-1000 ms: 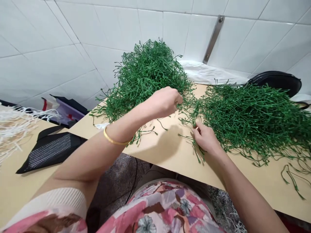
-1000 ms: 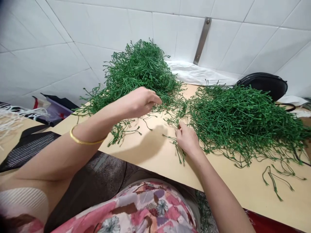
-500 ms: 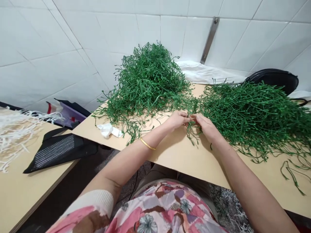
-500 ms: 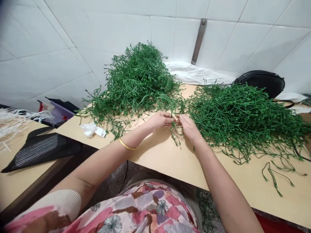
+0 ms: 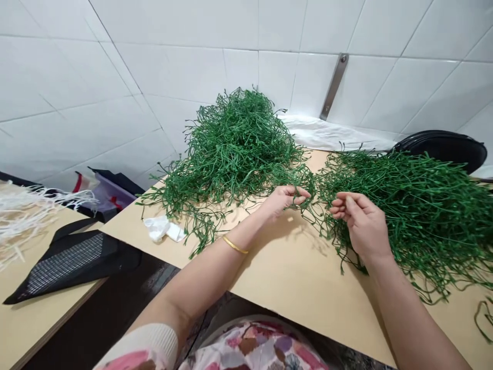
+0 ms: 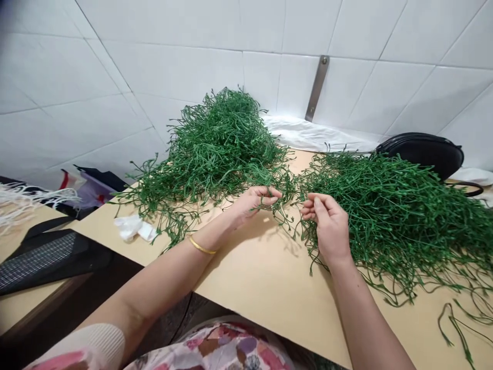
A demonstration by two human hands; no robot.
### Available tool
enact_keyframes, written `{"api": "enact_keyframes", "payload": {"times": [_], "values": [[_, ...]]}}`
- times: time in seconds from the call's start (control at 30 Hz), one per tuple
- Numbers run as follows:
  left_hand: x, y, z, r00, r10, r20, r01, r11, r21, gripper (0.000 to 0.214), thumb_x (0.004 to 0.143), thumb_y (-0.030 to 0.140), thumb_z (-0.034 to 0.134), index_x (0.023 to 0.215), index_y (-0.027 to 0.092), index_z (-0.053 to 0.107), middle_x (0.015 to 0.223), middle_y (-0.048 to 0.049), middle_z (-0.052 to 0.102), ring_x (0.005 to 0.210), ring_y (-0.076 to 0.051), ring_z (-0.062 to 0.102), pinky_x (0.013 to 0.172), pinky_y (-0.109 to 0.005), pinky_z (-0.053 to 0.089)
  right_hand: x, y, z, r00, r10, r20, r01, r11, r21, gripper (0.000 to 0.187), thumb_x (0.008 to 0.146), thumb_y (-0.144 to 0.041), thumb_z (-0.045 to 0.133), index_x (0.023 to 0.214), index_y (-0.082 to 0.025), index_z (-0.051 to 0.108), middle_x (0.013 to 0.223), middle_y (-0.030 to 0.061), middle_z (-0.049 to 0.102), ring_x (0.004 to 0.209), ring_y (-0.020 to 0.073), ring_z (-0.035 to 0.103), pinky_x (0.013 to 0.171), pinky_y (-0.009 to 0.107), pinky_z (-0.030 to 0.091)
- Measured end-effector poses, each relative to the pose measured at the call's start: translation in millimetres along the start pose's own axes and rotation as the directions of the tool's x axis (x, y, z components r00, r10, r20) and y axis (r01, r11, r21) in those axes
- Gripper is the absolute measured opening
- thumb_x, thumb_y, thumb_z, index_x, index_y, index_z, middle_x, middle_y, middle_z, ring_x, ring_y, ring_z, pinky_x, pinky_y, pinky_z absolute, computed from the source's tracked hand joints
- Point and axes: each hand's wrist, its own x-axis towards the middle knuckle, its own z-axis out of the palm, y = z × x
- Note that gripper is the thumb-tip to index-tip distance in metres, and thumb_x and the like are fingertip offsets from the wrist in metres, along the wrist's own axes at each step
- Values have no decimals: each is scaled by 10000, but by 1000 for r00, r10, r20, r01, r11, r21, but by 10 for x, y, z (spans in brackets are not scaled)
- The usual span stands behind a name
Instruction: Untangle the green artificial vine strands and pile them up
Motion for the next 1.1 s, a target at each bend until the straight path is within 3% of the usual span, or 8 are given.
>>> {"api": "enact_keyframes", "payload": {"times": [0.1, 0.27, 0.47, 0.67, 0.87, 1.1], "values": [[-52, 5, 50, 1000, -22, 21, 21, 997, 72, 204, 571, 179, 685, 763, 113, 664, 657, 5, 575, 563, -51, 440, 545, -202, 311, 1, 40, 45, 999, -50, -10, 51, 997, 63, 205, 777, -359, 566, 859, -179, 620, 760, 21, 605, 704, 113, 577, 647, 255, 474], [-207, 56, 245, 985, -59, 160, 55, 998, 29, 258, 589, 139, 652, 843, 110, 617, 580, 52, 492, 485, -30, 388, 510, -205, 284, -73, 131, 88, 981, 27, 190, -14, 997, -71, 210, 809, -374, 532, 860, -193, 625, 799, 20, 616, 726, 117, 562, 658, 243, 458], [-242, 71, 312, 999, -7, 40, 5, 999, 45, 230, 579, 117, 646, 798, 112, 577, 597, 45, 510, 530, -50, 451, 544, -213, 331, -86, 96, 12, 936, 63, 347, 1, 984, -181, 171, 799, -334, 553, 867, -206, 644, 746, -8, 596, 656, 98, 499, 606, 217, 414], [-210, 51, 257, 1000, -12, -14, 13, 998, 57, 242, 580, 136, 653, 800, 110, 554, 585, 42, 517, 489, -44, 441, 513, -212, 323, -93, 79, 21, 937, 48, 346, 5, 988, -152, 122, 762, -311, 593, 802, -198, 620, 738, -11, 588, 686, 109, 522, 648, 232, 421], [-214, 10, 244, 986, -159, 49, 159, 987, 10, 215, 551, 162, 683, 730, 109, 576, 537, 34, 525, 486, -60, 477, 528, -222, 361, -102, 111, 100, 974, 57, 217, -31, 992, -119, 136, 764, -329, 571, 782, -195, 557, 699, -18, 538, 662, 106, 485, 620, 231, 401], [-222, -14, 246, 995, -92, 32, 88, 990, 107, 106, 568, 162, 638, 621, 113, 560, 491, 31, 501, 459, -54, 437, 485, -209, 314, -71, 155, 85, 958, 81, 274, -33, 984, -176, 203, 793, -374, 530, 848, -192, 599, 749, 2, 571, 691, 115, 497, 653, 244, 414]]}}
